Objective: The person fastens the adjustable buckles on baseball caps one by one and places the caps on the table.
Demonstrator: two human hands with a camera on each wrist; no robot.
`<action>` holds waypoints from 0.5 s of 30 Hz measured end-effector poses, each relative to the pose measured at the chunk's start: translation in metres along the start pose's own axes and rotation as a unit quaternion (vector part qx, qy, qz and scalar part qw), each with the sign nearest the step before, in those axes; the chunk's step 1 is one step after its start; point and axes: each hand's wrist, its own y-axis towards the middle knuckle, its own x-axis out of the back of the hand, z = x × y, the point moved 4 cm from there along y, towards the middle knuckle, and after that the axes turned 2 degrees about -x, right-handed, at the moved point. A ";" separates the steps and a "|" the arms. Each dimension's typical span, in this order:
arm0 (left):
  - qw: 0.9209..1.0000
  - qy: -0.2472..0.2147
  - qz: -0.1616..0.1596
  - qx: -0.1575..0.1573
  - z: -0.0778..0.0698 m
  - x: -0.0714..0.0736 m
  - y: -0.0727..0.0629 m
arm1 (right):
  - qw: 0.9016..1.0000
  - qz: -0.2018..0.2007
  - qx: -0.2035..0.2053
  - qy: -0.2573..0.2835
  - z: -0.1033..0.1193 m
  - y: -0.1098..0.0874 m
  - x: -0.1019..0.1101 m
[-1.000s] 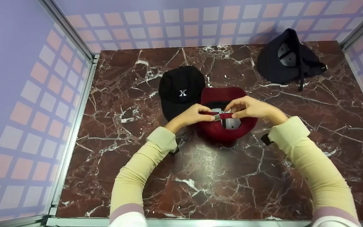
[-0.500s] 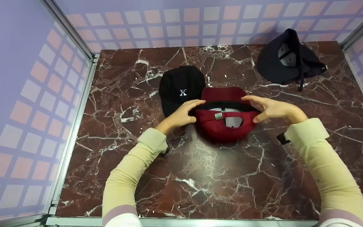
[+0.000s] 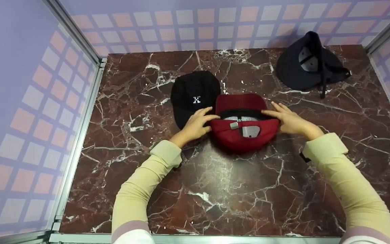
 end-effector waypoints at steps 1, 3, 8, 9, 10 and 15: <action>1.000 0.002 -0.005 0.000 0.000 0.000 0.000 | 1.000 -0.012 0.008 0.000 0.000 0.001 0.000; 1.000 -0.003 -0.017 0.000 0.001 0.000 0.001 | 0.999 -0.035 0.021 0.012 0.001 0.002 0.000; 0.999 -0.026 -0.039 -0.017 -0.001 0.001 0.002 | 0.995 -0.056 0.045 0.068 0.002 0.003 0.003; 0.998 -0.036 -0.039 -0.022 -0.002 0.002 0.002 | 0.994 -0.056 0.047 0.084 0.002 0.002 0.004; 0.998 -0.048 -0.036 -0.025 -0.002 0.003 0.002 | 0.992 -0.055 0.050 0.100 0.002 0.002 0.005; 0.990 -0.133 -0.032 -0.035 -0.005 0.009 0.004 | 0.978 -0.052 0.059 0.192 0.004 -0.002 0.013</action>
